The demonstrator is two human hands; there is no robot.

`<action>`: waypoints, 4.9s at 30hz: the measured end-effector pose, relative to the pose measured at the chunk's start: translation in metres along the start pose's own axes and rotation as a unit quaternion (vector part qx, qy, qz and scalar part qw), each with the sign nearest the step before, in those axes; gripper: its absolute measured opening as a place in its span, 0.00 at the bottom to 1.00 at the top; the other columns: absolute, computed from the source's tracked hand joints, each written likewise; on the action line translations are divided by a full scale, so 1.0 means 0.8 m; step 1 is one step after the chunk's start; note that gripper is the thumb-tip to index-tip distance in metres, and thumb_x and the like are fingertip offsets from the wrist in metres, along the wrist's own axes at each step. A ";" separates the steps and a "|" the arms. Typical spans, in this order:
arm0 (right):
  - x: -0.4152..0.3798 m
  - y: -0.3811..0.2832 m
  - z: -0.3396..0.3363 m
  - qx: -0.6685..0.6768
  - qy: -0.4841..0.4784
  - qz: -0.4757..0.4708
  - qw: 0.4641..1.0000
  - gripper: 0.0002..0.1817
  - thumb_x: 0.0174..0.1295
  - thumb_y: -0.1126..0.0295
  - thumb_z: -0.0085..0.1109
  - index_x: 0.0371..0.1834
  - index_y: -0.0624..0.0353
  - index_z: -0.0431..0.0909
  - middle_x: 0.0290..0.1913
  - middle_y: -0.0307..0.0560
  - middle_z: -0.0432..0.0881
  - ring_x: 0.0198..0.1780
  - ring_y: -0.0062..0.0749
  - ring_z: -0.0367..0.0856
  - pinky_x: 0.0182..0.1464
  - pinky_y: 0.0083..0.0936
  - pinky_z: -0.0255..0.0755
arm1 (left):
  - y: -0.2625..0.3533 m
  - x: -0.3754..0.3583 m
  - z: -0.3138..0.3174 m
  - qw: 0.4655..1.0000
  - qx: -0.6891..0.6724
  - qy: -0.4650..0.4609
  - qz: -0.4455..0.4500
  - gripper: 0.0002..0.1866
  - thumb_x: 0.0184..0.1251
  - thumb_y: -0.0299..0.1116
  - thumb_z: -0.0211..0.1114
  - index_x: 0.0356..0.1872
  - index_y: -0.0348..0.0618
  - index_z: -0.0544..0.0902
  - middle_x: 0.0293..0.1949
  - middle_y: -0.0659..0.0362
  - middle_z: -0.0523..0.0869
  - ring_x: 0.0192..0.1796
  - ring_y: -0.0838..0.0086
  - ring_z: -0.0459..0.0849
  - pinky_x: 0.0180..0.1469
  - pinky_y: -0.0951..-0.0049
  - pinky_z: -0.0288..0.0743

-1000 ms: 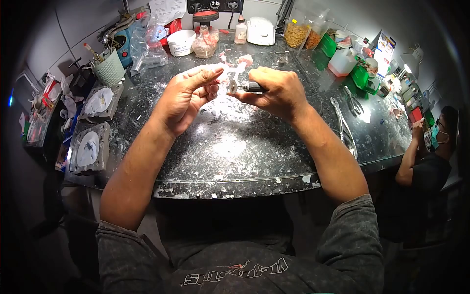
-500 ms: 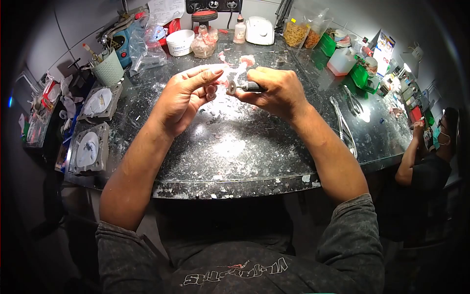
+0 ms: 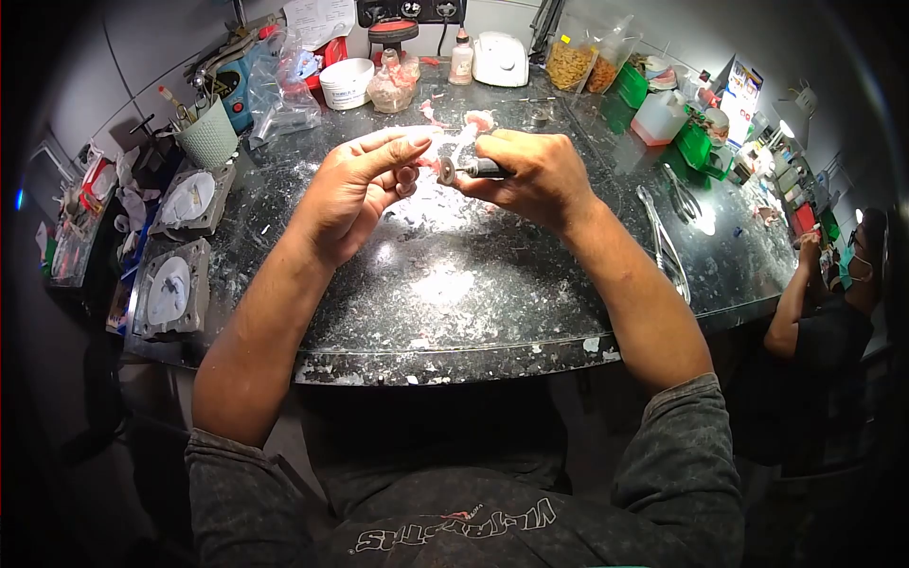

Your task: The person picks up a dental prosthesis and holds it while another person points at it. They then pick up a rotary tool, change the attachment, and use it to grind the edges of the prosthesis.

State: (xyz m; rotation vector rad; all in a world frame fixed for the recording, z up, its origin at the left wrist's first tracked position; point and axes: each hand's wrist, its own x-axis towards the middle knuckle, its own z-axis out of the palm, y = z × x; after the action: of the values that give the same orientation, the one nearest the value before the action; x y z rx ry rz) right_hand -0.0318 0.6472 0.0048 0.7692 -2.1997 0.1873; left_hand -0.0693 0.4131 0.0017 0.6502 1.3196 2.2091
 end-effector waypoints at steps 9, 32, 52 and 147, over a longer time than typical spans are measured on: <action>0.001 -0.003 -0.003 -0.025 -0.018 -0.003 1.000 0.26 0.56 0.40 0.67 0.22 0.51 0.72 0.23 0.40 0.79 0.24 0.38 0.84 0.24 0.32 0.78 | 0.003 -0.002 0.004 1.000 -0.006 0.008 0.003 0.12 0.70 0.31 0.67 0.49 0.36 0.85 0.39 0.63 0.87 0.37 0.86 0.79 0.43 0.85 0.73; -0.011 0.029 0.003 0.125 -0.192 0.157 0.961 0.20 0.63 0.47 0.62 0.56 0.38 0.82 0.39 0.49 0.88 0.41 0.48 0.87 0.44 0.39 0.80 | 0.000 0.028 -0.103 0.632 0.716 0.239 0.176 0.22 0.59 0.36 0.71 0.57 0.59 0.86 0.56 0.54 0.82 0.61 0.62 0.76 0.67 0.63 0.65; -0.038 0.095 0.006 -0.070 -0.200 0.485 0.849 0.24 0.63 0.55 0.61 0.56 0.62 0.76 0.50 0.62 0.84 0.54 0.56 0.82 0.56 0.46 0.76 | 0.004 0.018 -0.021 0.919 0.343 0.071 0.181 0.14 0.76 0.39 0.58 0.50 0.38 0.80 0.43 0.62 0.85 0.45 0.82 0.81 0.47 0.77 0.73; 0.059 0.090 0.061 0.459 -0.068 0.326 0.824 0.17 0.68 0.71 0.63 0.57 0.66 0.76 0.40 0.45 0.85 0.39 0.23 0.83 0.40 0.17 0.76 | -0.105 0.033 0.098 0.973 0.169 0.131 0.091 0.20 0.79 0.52 0.49 0.36 0.44 0.72 0.22 0.65 0.73 0.22 0.82 0.69 0.24 0.77 0.64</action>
State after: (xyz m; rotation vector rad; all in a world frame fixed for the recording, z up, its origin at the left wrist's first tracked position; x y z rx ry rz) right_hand -0.1286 0.6656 0.0133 0.4491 -2.3792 1.6696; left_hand -0.0281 0.5167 -0.0361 0.6373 1.8666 2.2946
